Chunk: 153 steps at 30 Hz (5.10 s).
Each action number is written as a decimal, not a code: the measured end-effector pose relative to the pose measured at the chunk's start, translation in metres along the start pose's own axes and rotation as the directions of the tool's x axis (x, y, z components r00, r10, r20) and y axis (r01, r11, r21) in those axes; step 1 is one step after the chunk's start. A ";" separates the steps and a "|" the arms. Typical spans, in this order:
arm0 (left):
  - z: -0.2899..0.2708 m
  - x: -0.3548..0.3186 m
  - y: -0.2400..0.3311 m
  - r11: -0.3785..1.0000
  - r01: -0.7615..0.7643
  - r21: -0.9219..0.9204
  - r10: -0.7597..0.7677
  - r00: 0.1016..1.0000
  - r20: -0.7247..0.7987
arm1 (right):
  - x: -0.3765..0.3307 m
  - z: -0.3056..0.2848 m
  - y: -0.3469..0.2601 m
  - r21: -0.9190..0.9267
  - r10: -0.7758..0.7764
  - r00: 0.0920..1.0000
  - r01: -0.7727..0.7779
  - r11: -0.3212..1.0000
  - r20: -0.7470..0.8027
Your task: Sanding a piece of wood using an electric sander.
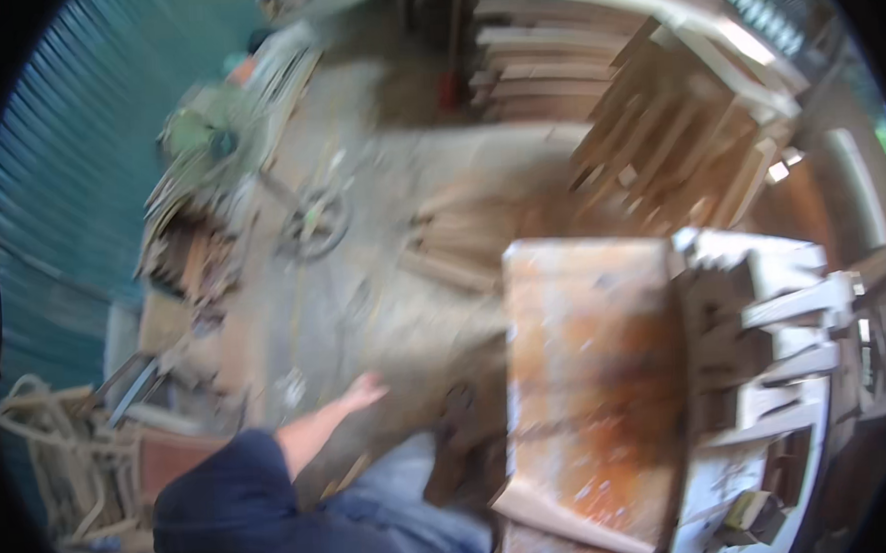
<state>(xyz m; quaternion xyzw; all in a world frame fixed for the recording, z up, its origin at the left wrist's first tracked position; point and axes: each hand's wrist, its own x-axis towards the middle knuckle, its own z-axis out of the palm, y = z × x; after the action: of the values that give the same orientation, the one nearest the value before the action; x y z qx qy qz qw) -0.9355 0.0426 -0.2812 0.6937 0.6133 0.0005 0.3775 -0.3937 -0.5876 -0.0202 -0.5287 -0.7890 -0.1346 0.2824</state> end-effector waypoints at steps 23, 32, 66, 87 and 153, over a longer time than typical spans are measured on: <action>-0.332 0.378 -0.275 0.654 0.400 -0.642 -0.712 0.613 -0.343 | 0.431 0.345 0.015 0.302 0.459 -0.647 -0.346 -0.888 0.609; -0.542 0.599 -0.389 0.671 -0.134 -0.729 -0.629 0.416 -0.656 | 0.581 0.364 -0.015 -0.408 0.651 -0.398 -0.901 -0.146 0.646; -0.413 0.510 -0.500 0.345 0.469 -0.813 -0.787 0.617 0.023 | 0.720 0.478 -0.078 -0.453 0.754 -0.215 -0.884 0.120 0.620; -0.167 0.317 -0.206 0.903 0.143 -0.406 -0.052 0.973 0.227 | 0.454 0.383 -0.075 -0.259 0.836 0.030 -0.944 0.204 0.548; -0.135 0.049 0.213 0.860 -0.431 0.272 0.039 0.587 0.808 | 0.061 0.247 -0.288 -0.235 0.541 -0.789 -0.607 -0.759 0.291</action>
<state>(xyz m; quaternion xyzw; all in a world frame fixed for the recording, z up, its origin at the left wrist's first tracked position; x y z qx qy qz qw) -0.8050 0.1631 -0.0958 0.7671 0.2704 -0.3873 0.4340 -0.7481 -0.5319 -0.1583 -0.8906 0.1908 0.3880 0.1408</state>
